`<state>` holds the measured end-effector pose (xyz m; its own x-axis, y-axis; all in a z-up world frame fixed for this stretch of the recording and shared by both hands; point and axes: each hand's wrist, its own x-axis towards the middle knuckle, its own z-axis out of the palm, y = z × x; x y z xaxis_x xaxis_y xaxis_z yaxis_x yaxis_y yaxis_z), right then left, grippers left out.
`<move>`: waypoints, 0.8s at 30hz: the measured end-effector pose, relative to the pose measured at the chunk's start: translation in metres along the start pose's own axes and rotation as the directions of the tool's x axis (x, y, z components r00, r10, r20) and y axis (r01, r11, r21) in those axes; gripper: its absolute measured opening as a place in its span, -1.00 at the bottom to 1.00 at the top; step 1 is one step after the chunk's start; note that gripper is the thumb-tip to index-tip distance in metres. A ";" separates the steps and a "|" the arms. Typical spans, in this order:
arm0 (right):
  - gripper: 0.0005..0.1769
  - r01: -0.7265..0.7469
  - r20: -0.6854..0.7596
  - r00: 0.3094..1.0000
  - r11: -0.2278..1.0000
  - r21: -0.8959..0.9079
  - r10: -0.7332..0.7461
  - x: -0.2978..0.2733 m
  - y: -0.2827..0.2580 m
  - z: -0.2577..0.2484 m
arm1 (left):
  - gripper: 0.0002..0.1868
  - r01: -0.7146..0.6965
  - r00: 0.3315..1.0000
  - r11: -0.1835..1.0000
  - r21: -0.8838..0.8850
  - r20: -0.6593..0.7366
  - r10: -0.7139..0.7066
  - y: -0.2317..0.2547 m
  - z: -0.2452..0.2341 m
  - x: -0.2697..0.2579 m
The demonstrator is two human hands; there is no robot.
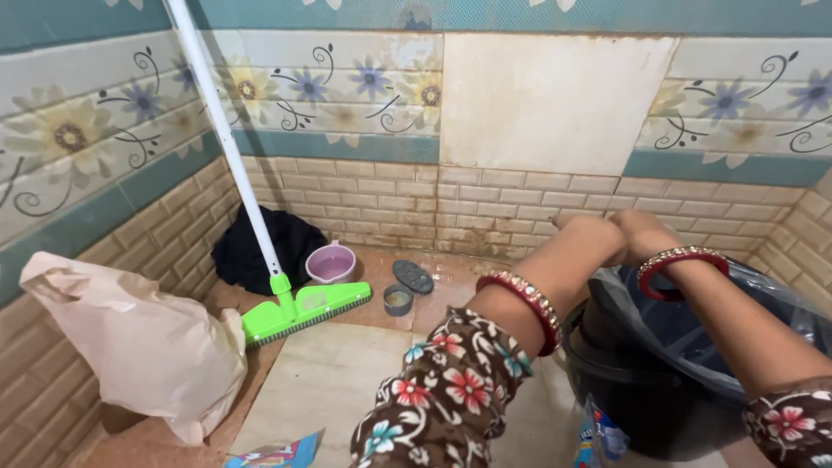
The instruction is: The person removes a used plastic bag from a black bucket, places a new plastic bag inside the bucket, and then picks up various pieces of trash from the floor, placing them into the bucket. The person moves between the bathroom and an adjacent room to collect the trash.
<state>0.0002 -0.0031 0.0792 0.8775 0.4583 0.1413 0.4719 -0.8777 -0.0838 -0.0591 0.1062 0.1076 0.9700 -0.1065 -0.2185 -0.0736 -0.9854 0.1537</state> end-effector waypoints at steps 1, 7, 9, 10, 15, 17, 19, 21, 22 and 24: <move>-0.44 -0.023 -0.004 1.000 0.999 0.025 0.023 0.003 -0.002 0.003 | -0.51 -0.012 1.000 1.000 -0.007 -0.012 0.012 -0.006 0.005 0.003; -0.51 -0.045 0.158 0.987 0.999 0.016 0.041 0.001 -0.040 0.050 | -0.50 -0.026 0.999 0.999 -0.020 0.038 0.027 -0.059 0.065 0.036; -0.50 -0.047 0.217 0.975 0.999 -0.010 0.048 -0.007 -0.050 0.067 | -0.53 -0.033 0.996 0.999 -0.026 0.082 0.035 -0.068 0.096 0.049; -0.49 -0.055 0.262 0.963 0.998 -0.028 0.060 -0.013 -0.054 0.075 | -0.55 -0.055 0.993 0.998 -0.033 0.101 0.058 -0.069 0.112 0.052; -0.58 -0.177 0.393 0.898 0.980 -0.087 0.197 -0.047 -0.050 0.128 | -0.61 -0.190 0.964 0.979 -0.079 0.176 0.201 -0.072 0.185 0.045; -0.61 -0.218 0.433 0.873 0.974 -0.066 0.225 -0.066 -0.043 0.146 | -0.60 -0.215 0.944 0.973 -0.083 0.238 0.229 -0.057 0.206 0.042; -0.64 -0.337 0.537 0.792 0.941 -0.013 0.291 -0.083 -0.037 0.153 | -0.58 -0.214 0.939 0.972 -0.101 0.253 0.233 -0.044 0.226 0.035; -0.65 -0.407 0.572 0.754 0.913 0.018 0.325 -0.100 -0.032 0.159 | -0.56 -0.195 0.951 0.972 -0.131 0.216 0.219 -0.030 0.250 0.030; -0.65 -0.415 0.560 0.760 0.909 0.027 0.331 -0.108 -0.031 0.163 | -0.55 -0.236 0.939 0.962 -0.140 0.222 0.263 -0.024 0.263 0.029; -0.66 -0.412 0.561 0.756 0.911 0.008 0.337 -0.123 -0.026 0.171 | -0.52 -0.317 0.910 0.936 -0.156 0.228 0.346 -0.016 0.285 0.035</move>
<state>-0.1055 -0.0124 -0.1046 0.8708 0.1290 -0.4744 0.0686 -0.9874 -0.1425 -0.0904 0.0808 -0.1774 0.8044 -0.4685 -0.3654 -0.3399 -0.8673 0.3638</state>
